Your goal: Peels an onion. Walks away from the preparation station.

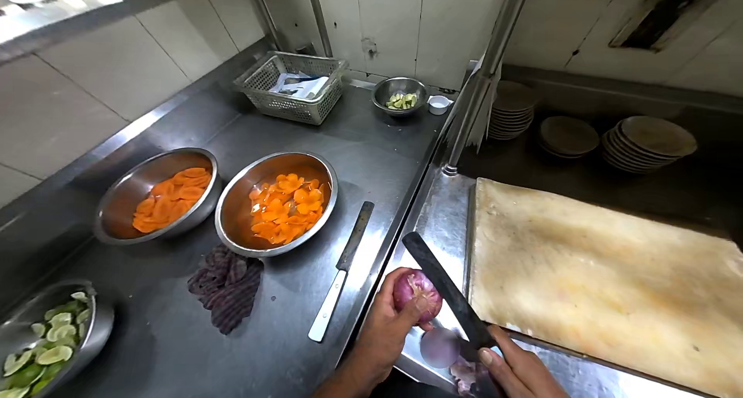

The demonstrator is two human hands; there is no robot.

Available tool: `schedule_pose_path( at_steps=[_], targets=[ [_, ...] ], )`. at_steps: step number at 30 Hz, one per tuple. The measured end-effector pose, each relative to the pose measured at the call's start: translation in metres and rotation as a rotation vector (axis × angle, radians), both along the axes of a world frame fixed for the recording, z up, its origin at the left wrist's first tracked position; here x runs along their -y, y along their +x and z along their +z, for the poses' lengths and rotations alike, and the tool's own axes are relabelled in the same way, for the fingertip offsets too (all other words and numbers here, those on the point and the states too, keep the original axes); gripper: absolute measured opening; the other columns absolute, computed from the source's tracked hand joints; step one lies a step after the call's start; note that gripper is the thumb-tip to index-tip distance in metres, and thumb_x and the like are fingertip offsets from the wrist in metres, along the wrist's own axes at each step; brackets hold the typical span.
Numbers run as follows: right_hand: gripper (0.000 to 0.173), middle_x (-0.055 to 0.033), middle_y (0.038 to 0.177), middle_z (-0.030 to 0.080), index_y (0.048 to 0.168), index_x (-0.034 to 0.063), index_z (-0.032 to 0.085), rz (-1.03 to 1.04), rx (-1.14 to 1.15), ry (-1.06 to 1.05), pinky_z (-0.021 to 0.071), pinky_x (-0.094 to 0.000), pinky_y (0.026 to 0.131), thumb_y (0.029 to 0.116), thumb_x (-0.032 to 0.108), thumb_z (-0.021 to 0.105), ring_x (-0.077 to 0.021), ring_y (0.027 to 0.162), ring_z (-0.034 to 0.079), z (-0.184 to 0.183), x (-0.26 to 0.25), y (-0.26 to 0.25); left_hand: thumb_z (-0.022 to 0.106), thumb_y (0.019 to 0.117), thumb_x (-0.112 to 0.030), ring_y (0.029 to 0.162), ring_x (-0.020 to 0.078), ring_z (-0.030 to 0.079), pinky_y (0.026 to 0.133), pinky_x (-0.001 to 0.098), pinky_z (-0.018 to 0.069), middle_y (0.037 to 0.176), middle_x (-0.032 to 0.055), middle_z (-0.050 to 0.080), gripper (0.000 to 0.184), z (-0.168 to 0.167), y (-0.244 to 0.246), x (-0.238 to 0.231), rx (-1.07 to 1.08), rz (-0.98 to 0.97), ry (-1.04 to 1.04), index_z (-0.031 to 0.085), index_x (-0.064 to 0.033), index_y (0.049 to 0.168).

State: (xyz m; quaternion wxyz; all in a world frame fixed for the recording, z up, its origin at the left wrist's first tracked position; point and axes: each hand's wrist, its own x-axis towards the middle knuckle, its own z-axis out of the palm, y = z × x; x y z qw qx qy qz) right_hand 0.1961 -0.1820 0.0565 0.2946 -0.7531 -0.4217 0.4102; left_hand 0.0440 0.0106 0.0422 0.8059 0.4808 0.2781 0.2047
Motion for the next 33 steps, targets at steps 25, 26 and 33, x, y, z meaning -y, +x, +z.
schedule_pose_path(
  at_steps=[25,26,33],
  targets=[
    [0.043,-0.0181,0.072,0.064,0.117,-0.006,0.059,-0.081,0.155,0.02,0.0543,-0.0533,0.059,0.1088,0.034,0.044,-0.0334,0.061,0.066,0.013,0.027,-0.005,0.068,0.0968,-0.021,0.093,0.0193,0.071,0.076,0.0353,0.0636,0.122,0.0121,0.064,0.06,-0.001,0.015,0.01,0.037,-0.175,0.078,0.039,0.0006,0.144],
    [0.044,-0.0179,0.072,0.064,0.117,-0.0057,0.059,-0.088,0.152,0.02,0.0546,-0.0532,0.059,0.1089,0.035,0.044,-0.0332,0.061,0.066,0.013,0.028,-0.004,0.068,0.0965,-0.021,0.093,0.0192,0.071,0.076,0.0351,0.0636,0.122,0.012,0.063,0.06,-0.001,0.016,0.01,0.032,-0.178,0.076,0.039,0.0006,0.144],
    [0.041,-0.0177,0.072,0.064,0.118,-0.0051,0.058,-0.113,0.162,-0.03,0.0542,-0.053,0.06,0.1083,0.033,0.045,-0.0336,0.063,0.066,0.011,0.024,-0.007,0.068,0.0966,-0.018,0.09,0.0176,0.071,0.075,0.034,0.0635,0.121,0.0112,0.063,0.061,-0.002,0.016,0.013,0.034,-0.186,0.084,0.036,0.0018,0.145]
  ],
)
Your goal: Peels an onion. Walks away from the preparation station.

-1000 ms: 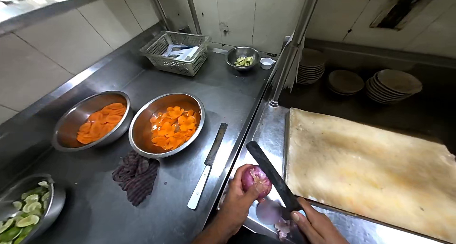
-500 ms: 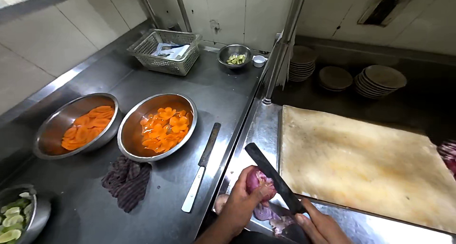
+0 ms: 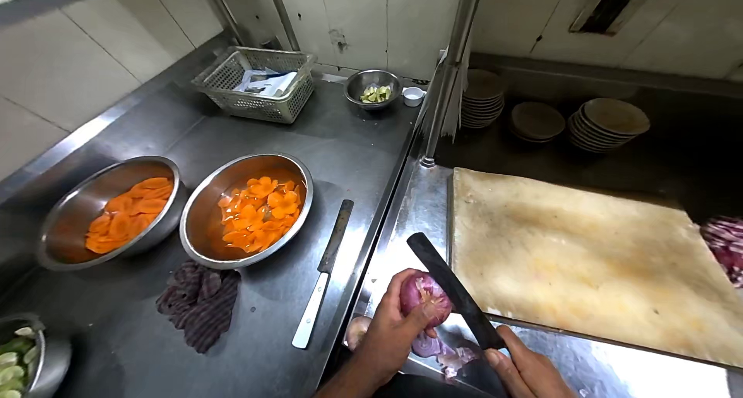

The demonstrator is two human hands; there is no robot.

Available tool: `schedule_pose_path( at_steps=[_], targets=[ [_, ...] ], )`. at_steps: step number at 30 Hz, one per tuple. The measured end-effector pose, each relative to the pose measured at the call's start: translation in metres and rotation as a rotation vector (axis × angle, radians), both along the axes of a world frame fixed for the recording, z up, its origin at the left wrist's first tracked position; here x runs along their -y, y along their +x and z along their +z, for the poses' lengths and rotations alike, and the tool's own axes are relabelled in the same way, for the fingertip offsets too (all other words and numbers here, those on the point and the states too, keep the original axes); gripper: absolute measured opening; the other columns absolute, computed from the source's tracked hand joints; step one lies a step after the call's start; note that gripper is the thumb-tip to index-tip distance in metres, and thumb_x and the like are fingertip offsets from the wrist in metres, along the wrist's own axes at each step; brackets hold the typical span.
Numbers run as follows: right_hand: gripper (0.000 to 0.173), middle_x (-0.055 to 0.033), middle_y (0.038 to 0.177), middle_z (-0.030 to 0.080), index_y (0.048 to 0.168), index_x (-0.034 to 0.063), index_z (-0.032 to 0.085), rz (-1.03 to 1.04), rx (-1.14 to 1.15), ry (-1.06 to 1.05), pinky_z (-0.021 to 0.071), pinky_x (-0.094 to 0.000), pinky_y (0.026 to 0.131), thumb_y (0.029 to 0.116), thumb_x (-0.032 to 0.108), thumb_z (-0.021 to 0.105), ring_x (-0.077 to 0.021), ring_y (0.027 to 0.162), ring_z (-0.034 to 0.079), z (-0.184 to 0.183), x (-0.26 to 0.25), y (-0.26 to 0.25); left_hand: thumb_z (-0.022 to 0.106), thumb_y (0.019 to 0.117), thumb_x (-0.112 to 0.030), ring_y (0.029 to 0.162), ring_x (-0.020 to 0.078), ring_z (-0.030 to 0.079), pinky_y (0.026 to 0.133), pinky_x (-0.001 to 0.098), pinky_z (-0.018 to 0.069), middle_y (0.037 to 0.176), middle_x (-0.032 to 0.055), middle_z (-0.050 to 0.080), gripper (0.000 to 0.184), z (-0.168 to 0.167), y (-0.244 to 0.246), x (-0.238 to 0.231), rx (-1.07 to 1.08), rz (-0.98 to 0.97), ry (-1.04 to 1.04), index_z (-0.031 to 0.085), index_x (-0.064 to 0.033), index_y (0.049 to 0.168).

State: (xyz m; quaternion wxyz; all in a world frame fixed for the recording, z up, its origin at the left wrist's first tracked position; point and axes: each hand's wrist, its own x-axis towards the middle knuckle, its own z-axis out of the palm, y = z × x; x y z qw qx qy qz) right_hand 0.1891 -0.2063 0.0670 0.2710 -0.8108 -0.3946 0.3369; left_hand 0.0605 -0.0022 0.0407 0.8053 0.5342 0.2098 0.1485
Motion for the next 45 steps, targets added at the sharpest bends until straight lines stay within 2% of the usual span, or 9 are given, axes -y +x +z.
schedule_pose_path(
  at_steps=[6,13,15,20,23,26,29,35,45],
  targets=[
    [0.045,-0.0152,0.077,0.065,0.124,-0.0023,0.057,0.045,-0.038,0.011,0.0557,-0.0502,0.063,0.109,0.038,0.042,-0.0307,0.066,0.067,0.008,-0.017,0.0,0.069,0.0968,-0.025,0.101,0.0151,0.069,0.086,0.0337,0.0616,0.122,0.0117,0.064,0.065,-0.002,0.001,0.01,-0.01,-0.083,0.103,0.037,0.0054,0.145],
    [0.046,-0.0156,0.084,0.067,0.13,0.0017,0.054,0.055,-0.125,-0.086,0.056,-0.0522,0.07,0.1086,0.039,0.04,-0.0317,0.074,0.068,0.004,-0.026,0.002,0.069,0.0956,-0.026,0.094,0.0125,0.07,0.081,0.0318,0.0624,0.115,0.0097,0.064,0.065,-0.004,0.01,0.016,-0.069,-0.108,0.092,0.036,0.0061,0.142],
    [0.046,-0.0118,0.078,0.064,0.13,0.0033,0.054,0.058,-0.205,-0.037,0.0562,-0.0472,0.063,0.1086,0.041,0.039,-0.0262,0.064,0.065,-0.001,-0.028,0.007,0.07,0.0954,-0.03,0.101,0.0128,0.069,0.088,0.0328,0.0613,0.119,0.0104,0.064,0.069,-0.006,0.012,0.014,-0.07,-0.123,0.091,0.036,0.0059,0.143],
    [0.043,0.0018,0.066,0.054,0.123,0.0082,0.051,-0.015,-0.583,0.172,0.0507,-0.0308,0.047,0.1074,0.046,0.039,-0.0114,0.05,0.054,-0.009,-0.034,0.01,0.059,0.0916,-0.067,0.125,0.0276,0.06,0.106,0.0474,0.0501,0.14,0.0151,0.058,0.095,-0.021,0.026,-0.002,0.25,-0.119,-0.513,0.026,-0.0046,0.154],
    [0.044,0.0037,0.065,0.053,0.127,0.0103,0.05,-0.006,-0.67,0.247,0.0499,-0.0281,0.045,0.1065,0.048,0.042,-0.0095,0.047,0.052,-0.011,-0.048,0.006,0.049,0.0989,-0.059,0.109,0.0362,0.069,0.098,0.0509,0.0546,0.117,0.02,0.07,0.062,-0.012,0.042,0.003,0.349,0.021,-0.79,0.057,-0.0041,0.126],
    [0.045,0.0005,0.067,0.054,0.126,0.0063,0.052,0.055,-0.571,0.191,0.0508,-0.0318,0.048,0.1074,0.045,0.04,-0.0121,0.049,0.054,-0.006,-0.042,0.011,0.032,0.1047,-0.046,0.097,0.0329,0.072,0.089,0.0466,0.0588,0.104,0.0185,0.073,0.052,0.0,0.043,0.007,0.35,0.113,-0.8,0.063,-0.0043,0.109],
    [0.045,-0.0059,0.069,0.056,0.129,0.0004,0.052,0.07,-0.506,0.078,0.0527,-0.0398,0.05,0.1086,0.038,0.04,-0.0187,0.051,0.057,-0.001,-0.026,0.011,0.028,0.1047,-0.039,0.096,0.034,0.071,0.088,0.0484,0.0584,0.102,0.0188,0.072,0.049,0.0,0.045,-0.001,0.36,0.172,-0.801,0.062,-0.0035,0.109],
    [0.042,-0.0008,0.065,0.052,0.132,0.0098,0.05,0.001,-0.574,0.058,0.051,-0.0332,0.048,0.1069,0.043,0.04,-0.0141,0.048,0.054,0.001,-0.05,0.012,0.012,0.1057,-0.04,0.096,0.0337,0.072,0.087,0.0479,0.0589,0.102,0.0186,0.071,0.06,-0.011,0.056,0.015,0.287,0.164,-0.779,0.059,-0.0032,0.112],
    [0.047,-0.0061,0.072,0.057,0.129,0.008,0.053,0.012,-0.498,-0.011,0.0529,-0.0381,0.054,0.1061,0.048,0.044,-0.0184,0.053,0.057,-0.001,-0.054,0.007,0.015,0.1053,-0.035,0.096,0.0309,0.071,0.086,0.045,0.059,0.104,0.0176,0.071,0.056,-0.019,0.059,0.015,0.262,0.199,-0.661,0.06,-0.0032,0.112]
  ],
)
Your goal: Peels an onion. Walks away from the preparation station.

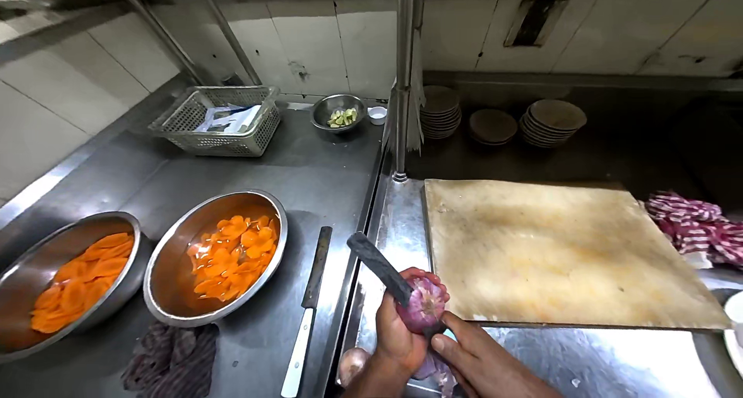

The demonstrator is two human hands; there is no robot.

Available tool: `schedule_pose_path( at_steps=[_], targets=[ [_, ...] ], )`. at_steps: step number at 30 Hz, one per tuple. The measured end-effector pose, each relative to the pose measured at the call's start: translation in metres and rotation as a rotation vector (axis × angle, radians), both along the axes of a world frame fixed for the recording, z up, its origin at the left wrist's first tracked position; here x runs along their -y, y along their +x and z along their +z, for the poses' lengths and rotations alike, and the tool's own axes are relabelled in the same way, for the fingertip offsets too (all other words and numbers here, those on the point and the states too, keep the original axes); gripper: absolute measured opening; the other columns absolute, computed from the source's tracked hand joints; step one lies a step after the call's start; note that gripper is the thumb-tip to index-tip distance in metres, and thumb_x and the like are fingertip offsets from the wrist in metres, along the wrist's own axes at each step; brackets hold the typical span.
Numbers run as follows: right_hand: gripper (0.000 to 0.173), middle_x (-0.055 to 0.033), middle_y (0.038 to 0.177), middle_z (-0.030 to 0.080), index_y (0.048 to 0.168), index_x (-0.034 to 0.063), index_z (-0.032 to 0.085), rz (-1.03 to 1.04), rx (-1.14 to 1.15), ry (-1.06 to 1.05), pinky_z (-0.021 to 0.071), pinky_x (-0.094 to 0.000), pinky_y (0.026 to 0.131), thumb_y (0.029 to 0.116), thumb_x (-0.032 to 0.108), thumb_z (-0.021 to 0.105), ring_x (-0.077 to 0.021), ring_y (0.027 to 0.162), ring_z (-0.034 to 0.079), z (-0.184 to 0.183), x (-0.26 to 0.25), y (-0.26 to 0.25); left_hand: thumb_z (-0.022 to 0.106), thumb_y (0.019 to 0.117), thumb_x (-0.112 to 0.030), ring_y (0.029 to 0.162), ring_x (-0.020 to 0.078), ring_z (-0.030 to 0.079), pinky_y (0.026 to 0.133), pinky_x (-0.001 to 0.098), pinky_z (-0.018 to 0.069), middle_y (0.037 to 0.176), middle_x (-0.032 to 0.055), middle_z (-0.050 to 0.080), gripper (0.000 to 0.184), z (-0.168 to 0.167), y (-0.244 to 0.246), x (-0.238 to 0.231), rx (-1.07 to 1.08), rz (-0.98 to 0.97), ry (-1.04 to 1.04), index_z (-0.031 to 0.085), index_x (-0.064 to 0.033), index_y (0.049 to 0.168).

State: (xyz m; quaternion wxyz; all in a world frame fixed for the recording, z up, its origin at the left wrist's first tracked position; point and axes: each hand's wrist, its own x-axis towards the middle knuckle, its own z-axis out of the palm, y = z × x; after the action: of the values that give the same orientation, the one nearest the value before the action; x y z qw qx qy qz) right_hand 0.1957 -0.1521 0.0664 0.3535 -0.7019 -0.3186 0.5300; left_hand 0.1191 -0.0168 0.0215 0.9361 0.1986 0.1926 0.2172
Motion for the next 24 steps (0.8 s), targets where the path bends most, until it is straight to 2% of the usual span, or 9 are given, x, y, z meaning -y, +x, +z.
schedule_pose_path(
  at_steps=[3,5,8,11,13,15,16,20,24],
  targets=[
    [0.06,-0.0095,0.09,0.067,0.127,0.0078,0.062,-0.085,0.167,-0.008,0.0558,-0.0426,0.068,0.0987,0.06,0.052,-0.0195,0.07,0.065,0.002,-0.005,0.003,0.018,0.1091,-0.036,0.1,0.0225,0.069,0.088,0.0396,0.0586,0.108,0.0117,0.069,0.051,0.003,-0.003,0.005,-0.057,0.021,0.12,0.057,-0.0042,0.121],
    [0.07,-0.0118,0.101,0.072,0.119,0.006,0.069,-0.153,0.28,0.026,0.0548,-0.0468,0.083,0.0944,0.068,0.051,-0.022,0.091,0.069,-0.001,-0.005,0.008,0.042,0.1056,-0.052,0.114,0.0198,0.064,0.099,0.0399,0.0539,0.124,0.01,0.064,0.06,0.0,-0.01,0.004,-0.006,-0.032,0.184,0.042,-0.003,0.14],
    [0.069,-0.0063,0.086,0.068,0.102,0.0079,0.072,-0.208,0.317,0.014,0.0529,-0.0437,0.074,0.0913,0.072,0.051,-0.0178,0.081,0.067,-0.006,-0.004,0.019,0.065,0.0936,-0.044,0.131,0.0188,0.052,0.109,0.0412,0.0461,0.146,0.0118,0.046,0.093,-0.004,-0.021,-0.012,0.111,-0.204,0.342,0.011,-0.0017,0.156],
    [0.059,0.0045,0.064,0.057,0.093,0.0145,0.069,-0.261,0.252,0.064,0.0498,-0.032,0.05,0.0914,0.072,0.053,-0.0082,0.05,0.055,-0.009,0.001,0.024,0.072,0.0915,-0.021,0.136,0.0222,0.05,0.113,0.0436,0.0443,0.154,0.0156,0.041,0.098,-0.001,-0.031,-0.037,0.237,-0.391,0.588,0.005,0.004,0.158],
    [0.057,0.0056,0.065,0.059,0.094,0.0146,0.071,-0.262,0.276,0.126,0.0495,-0.0301,0.052,0.0936,0.068,0.053,-0.0056,0.052,0.055,-0.01,0.004,0.026,0.075,0.0899,-0.011,0.131,0.0212,0.056,0.109,0.0399,0.0503,0.15,0.016,0.046,0.085,0.005,-0.037,-0.048,0.127,-0.442,0.788,0.023,0.0089,0.154],
    [0.061,0.0019,0.076,0.068,0.097,0.0127,0.074,-0.221,0.376,0.189,0.0524,-0.0329,0.063,0.0965,0.068,0.049,-0.0063,0.066,0.062,-0.012,0.006,0.024,0.084,0.0812,-0.011,0.118,0.0177,0.063,0.097,0.0354,0.0593,0.134,0.0123,0.057,0.063,0.004,-0.04,-0.052,-0.014,-0.406,0.988,0.056,0.0049,0.135],
    [0.062,0.0005,0.079,0.071,0.096,0.0127,0.075,-0.2,0.441,0.205,0.0541,-0.0346,0.066,0.0975,0.069,0.047,-0.0072,0.071,0.066,-0.013,0.008,0.023,0.086,0.0792,-0.013,0.115,0.0153,0.064,0.095,0.033,0.0599,0.129,0.0103,0.06,0.055,0.002,-0.041,-0.053,-0.05,-0.386,1.068,0.062,0.0022,0.126],
    [0.058,-0.0122,0.082,0.074,0.093,0.0062,0.075,-0.016,0.591,0.191,0.0578,-0.0565,0.069,0.1004,0.058,0.051,-0.0286,0.079,0.074,-0.003,0.014,0.002,0.086,0.0766,-0.013,0.107,0.0104,0.065,0.094,0.0276,0.0557,0.116,0.007,0.067,0.047,-0.009,-0.044,-0.053,-0.242,-0.255,1.155,0.066,0.0002,0.117],
    [0.041,-0.0158,0.082,0.069,0.103,0.0039,0.068,0.056,0.679,0.097,0.0554,-0.056,0.062,0.0963,0.044,0.066,-0.0351,0.073,0.07,-0.004,0.019,-0.012,0.087,0.0772,-0.021,0.108,0.0113,0.064,0.094,0.0267,0.0556,0.117,0.0097,0.065,0.051,-0.02,-0.046,-0.066,-0.369,-0.193,1.243,0.064,-0.0002,0.118]
  ],
)
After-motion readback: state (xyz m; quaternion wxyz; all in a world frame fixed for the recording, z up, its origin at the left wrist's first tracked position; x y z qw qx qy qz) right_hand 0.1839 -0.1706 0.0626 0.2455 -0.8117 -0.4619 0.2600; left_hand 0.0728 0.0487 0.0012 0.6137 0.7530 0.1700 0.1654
